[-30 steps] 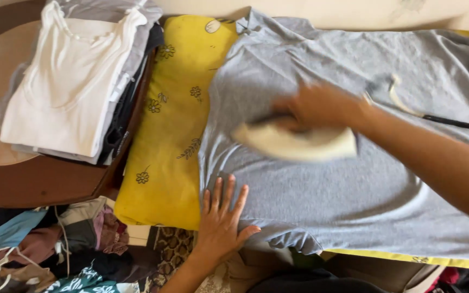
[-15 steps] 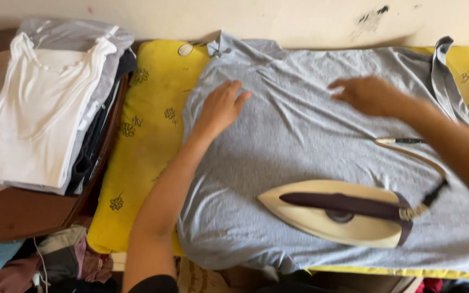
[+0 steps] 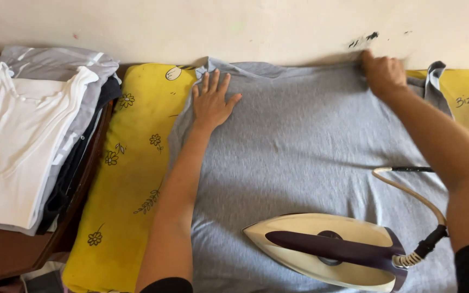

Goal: The person irons a grey t-shirt on a yellow ironing board, smoothing out wrinkles with an iron. They then fold the shirt neatly and place it on a stack of other clothes.

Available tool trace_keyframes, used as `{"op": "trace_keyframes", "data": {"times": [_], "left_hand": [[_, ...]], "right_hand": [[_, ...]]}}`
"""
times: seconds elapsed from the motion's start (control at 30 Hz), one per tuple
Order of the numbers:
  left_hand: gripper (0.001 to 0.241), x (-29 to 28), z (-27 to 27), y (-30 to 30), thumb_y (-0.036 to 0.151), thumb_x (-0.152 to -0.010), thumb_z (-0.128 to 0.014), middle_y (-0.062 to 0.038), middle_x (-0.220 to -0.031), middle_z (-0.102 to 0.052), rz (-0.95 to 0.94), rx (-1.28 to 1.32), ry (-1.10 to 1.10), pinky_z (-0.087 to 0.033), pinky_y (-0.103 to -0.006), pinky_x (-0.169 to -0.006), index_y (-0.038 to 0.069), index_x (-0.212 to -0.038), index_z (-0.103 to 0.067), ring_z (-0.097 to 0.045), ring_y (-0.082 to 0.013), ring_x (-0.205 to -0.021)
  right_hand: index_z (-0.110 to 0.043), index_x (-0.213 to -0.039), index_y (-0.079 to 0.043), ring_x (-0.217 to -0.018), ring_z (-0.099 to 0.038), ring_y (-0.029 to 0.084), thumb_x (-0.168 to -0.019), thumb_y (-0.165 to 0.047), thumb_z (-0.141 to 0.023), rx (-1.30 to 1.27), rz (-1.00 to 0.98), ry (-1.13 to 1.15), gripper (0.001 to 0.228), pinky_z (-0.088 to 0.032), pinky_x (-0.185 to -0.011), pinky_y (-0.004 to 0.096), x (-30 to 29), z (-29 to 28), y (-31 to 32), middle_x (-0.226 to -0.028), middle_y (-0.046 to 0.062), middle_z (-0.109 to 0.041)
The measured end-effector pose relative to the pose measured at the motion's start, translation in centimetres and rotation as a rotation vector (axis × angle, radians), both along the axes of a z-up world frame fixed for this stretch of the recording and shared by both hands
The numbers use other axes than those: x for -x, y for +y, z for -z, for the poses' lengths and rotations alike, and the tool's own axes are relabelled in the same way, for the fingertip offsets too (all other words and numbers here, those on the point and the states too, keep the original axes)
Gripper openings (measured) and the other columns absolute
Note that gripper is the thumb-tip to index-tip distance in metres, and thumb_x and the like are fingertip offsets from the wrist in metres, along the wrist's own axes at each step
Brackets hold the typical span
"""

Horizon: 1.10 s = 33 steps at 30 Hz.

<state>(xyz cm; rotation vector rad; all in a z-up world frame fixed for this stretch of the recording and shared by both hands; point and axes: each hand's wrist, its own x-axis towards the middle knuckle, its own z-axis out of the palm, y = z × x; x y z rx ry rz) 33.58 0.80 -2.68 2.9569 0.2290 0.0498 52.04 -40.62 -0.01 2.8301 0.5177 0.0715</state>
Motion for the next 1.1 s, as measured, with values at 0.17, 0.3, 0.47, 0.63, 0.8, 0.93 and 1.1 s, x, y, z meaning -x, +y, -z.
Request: {"op": "trace_keyframes", "data": {"times": [0.17, 0.3, 0.47, 0.63, 0.8, 0.93, 1.1], "left_hand": [[0.079, 0.4, -0.3, 0.3, 0.074, -0.104, -0.022, -0.014, -0.172, -0.020, 0.024, 0.003, 0.007, -0.012, -0.0637, -0.122, 0.024, -0.166, -0.026, -0.014, -0.0374, -0.159], [0.070, 1.2, 0.6, 2.0, 0.059, -0.112, -0.036, -0.024, -0.169, -0.024, 0.167, 0.262, -0.218, -0.019, -0.0733, -0.116, 0.015, -0.166, -0.024, -0.021, -0.0445, -0.156], [0.069, 11.5, -2.6, -1.9, 0.056, -0.111, -0.035, -0.024, -0.167, -0.027, 0.181, 0.086, -0.094, -0.023, -0.0750, -0.114, 0.014, -0.164, -0.025, -0.022, -0.0423, -0.156], [0.078, 22.0, -4.1, -4.1, 0.063, -0.105, -0.032, -0.024, -0.169, -0.022, 0.125, -0.007, 0.091, -0.019, -0.0824, -0.108, 0.014, -0.165, -0.023, -0.015, -0.0452, -0.156], [0.082, 24.9, -2.7, -2.6, 0.071, -0.103, -0.020, -0.019, -0.172, -0.011, -0.007, -0.026, 0.207, -0.008, -0.0845, -0.109, 0.019, -0.166, -0.016, -0.005, -0.0424, -0.158], [0.085, 24.5, -3.6, -3.1, 0.072, -0.095, -0.019, -0.008, -0.173, -0.002, -0.059, 0.020, 0.213, -0.009, -0.0795, -0.112, 0.025, -0.165, -0.010, 0.003, -0.0339, -0.158], [0.083, 24.3, -3.4, -2.9, 0.072, -0.096, -0.020, -0.007, -0.173, -0.003, -0.058, 0.035, 0.207, -0.006, -0.0806, -0.112, 0.025, -0.164, -0.012, 0.002, -0.0340, -0.158]], "right_hand": [[-0.051, -0.140, -0.021, -0.109, -0.068, 0.051, -0.105, -0.047, -0.049, -0.157, 0.082, 0.132, 0.043, -0.053, -0.086, 0.063, -2.1, 1.9, -0.4, -0.115, 0.029, -0.074], [-0.057, -0.131, 0.012, -0.109, -0.066, 0.061, -0.096, -0.007, -0.043, -0.097, -0.371, 0.517, 0.041, -0.048, -0.100, 0.067, 20.4, -15.7, 7.1, -0.115, 0.038, -0.072], [-0.052, -0.137, -0.011, -0.111, -0.067, 0.051, -0.095, -0.060, -0.055, -0.070, -0.306, 0.890, 0.064, -0.054, -0.097, 0.062, 37.3, -16.8, 6.1, -0.117, 0.022, -0.072], [-0.046, -0.137, -0.031, -0.085, -0.076, 0.038, -0.099, -0.060, -0.040, 0.031, -0.303, 0.545, 0.047, -0.062, -0.075, 0.050, 39.3, -10.4, 3.4, -0.091, 0.003, -0.069], [-0.058, -0.129, -0.035, -0.081, -0.079, 0.033, -0.101, -0.062, -0.040, 0.060, -0.279, 0.191, 0.043, -0.064, -0.073, 0.043, 28.5, -9.8, 5.5, -0.087, 0.006, -0.074], [-0.058, -0.128, -0.013, -0.071, -0.070, 0.033, -0.112, -0.062, -0.037, 0.008, -0.148, 0.132, 0.055, -0.057, -0.057, 0.042, 14.4, -10.0, 8.7, -0.081, 0.015, -0.071], [-0.065, -0.106, -0.008, -0.092, -0.068, 0.041, -0.099, -0.059, -0.062, -0.110, -0.232, 0.370, 0.052, -0.052, -0.074, 0.054, 12.8, -12.1, 8.2, -0.096, 0.021, -0.072]]}}
